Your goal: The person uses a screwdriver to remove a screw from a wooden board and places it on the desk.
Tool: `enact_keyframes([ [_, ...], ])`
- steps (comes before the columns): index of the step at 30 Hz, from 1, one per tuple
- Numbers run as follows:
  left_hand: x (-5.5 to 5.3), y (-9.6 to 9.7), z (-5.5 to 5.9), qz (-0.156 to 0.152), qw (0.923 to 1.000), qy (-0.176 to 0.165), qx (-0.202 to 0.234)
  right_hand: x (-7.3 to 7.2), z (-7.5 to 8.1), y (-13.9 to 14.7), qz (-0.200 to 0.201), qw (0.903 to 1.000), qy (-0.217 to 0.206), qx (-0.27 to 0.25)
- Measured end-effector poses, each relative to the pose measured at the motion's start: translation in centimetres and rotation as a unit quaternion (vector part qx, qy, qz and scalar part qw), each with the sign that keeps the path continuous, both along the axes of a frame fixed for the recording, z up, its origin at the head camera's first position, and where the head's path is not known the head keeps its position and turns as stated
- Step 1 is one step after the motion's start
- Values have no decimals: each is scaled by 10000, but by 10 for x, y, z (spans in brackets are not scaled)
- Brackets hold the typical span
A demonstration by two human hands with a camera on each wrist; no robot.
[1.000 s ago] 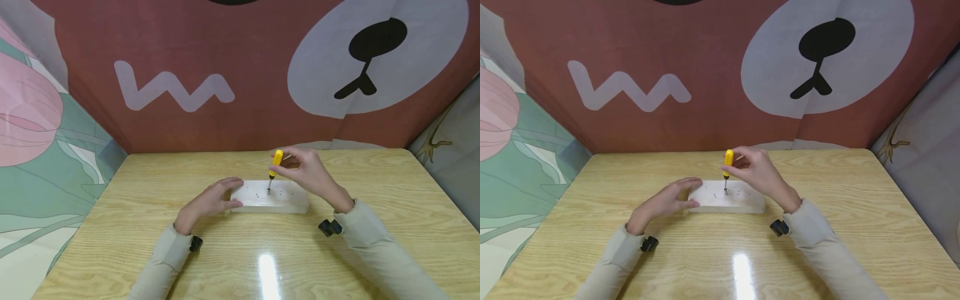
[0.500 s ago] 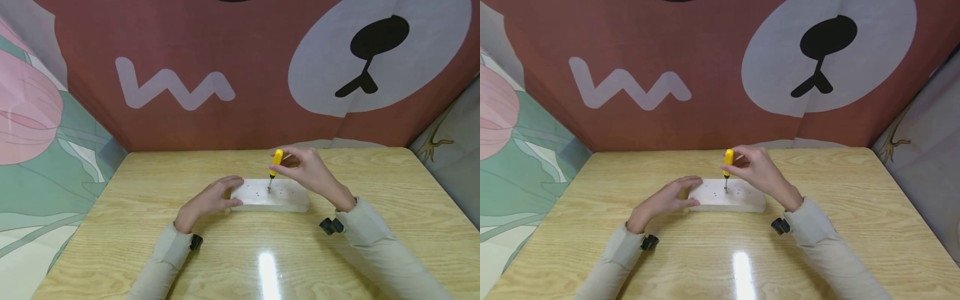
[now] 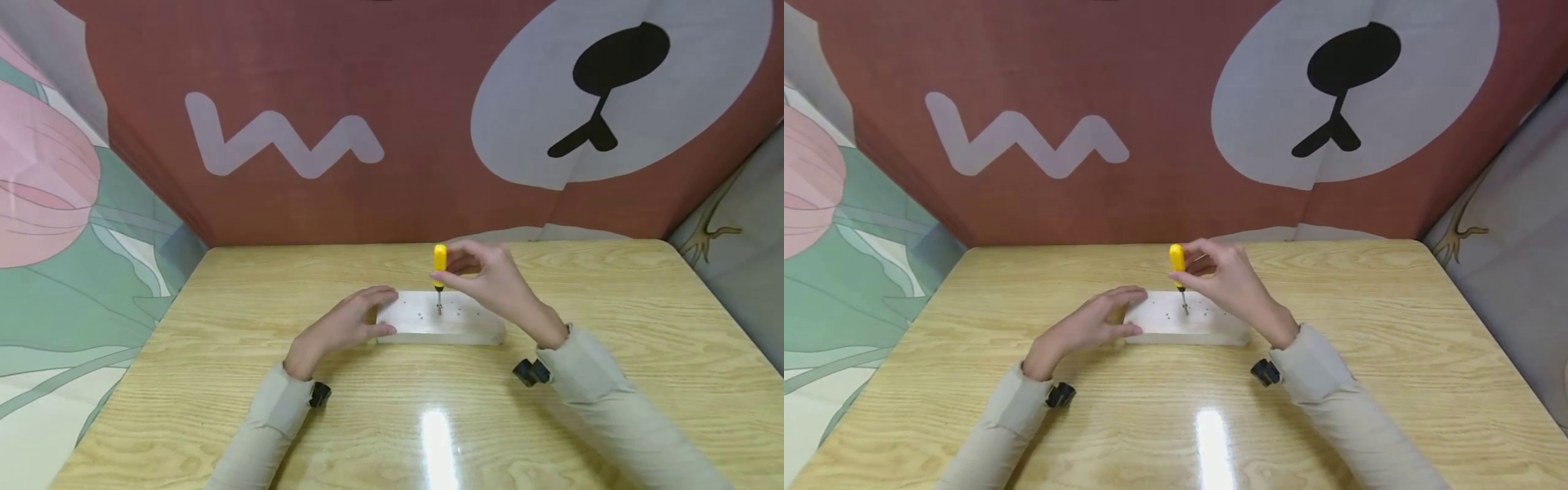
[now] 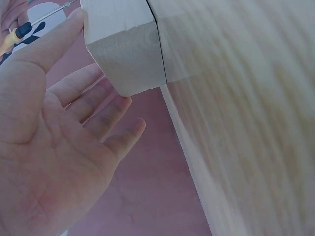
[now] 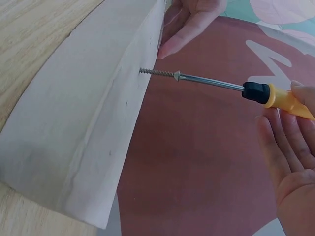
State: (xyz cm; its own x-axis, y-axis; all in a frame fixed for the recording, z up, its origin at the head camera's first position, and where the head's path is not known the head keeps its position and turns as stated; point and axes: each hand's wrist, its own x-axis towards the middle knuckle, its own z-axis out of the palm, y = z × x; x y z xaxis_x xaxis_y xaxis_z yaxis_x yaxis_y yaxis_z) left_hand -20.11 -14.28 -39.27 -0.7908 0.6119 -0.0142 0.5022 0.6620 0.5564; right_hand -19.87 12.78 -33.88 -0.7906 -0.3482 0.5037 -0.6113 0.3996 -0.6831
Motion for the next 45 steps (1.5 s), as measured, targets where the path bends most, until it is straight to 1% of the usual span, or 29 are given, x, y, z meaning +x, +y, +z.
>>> enact_keyframes([
  [9, 1, 0, 0, 29, 10000, -19, 17, 0, -1, -4, -117, 9999, 23, 11],
  [17, 0, 1, 0, 37, 10000, -8, -21, 0, -1, -3, -49, 9999, 27, 156],
  [22, -1, 1, -2, 39, 10000, -10, -7, 0, -5, -5, 1, 9999, 135, 8],
  [26, -1, 1, -3, 48, 10000, -46, 0, 0, -6, -6, -84, 9997, 172, -137],
  [30, -2, 1, -3, 51, 10000, -77, 7, -1, -6, -6, -136, 9990, 64, -414],
  [34, -1, 0, -2, 47, 9999, -98, 33, 0, -5, -7, -122, 9986, -13, -523],
  [40, -1, 1, -1, 16, 9999, -93, 51, 1, -2, -7, -14, 9991, -175, -398],
  [45, -1, 1, -1, 21, 10000, -50, 10, 1, 0, -6, 15, 9992, -371, -170],
])
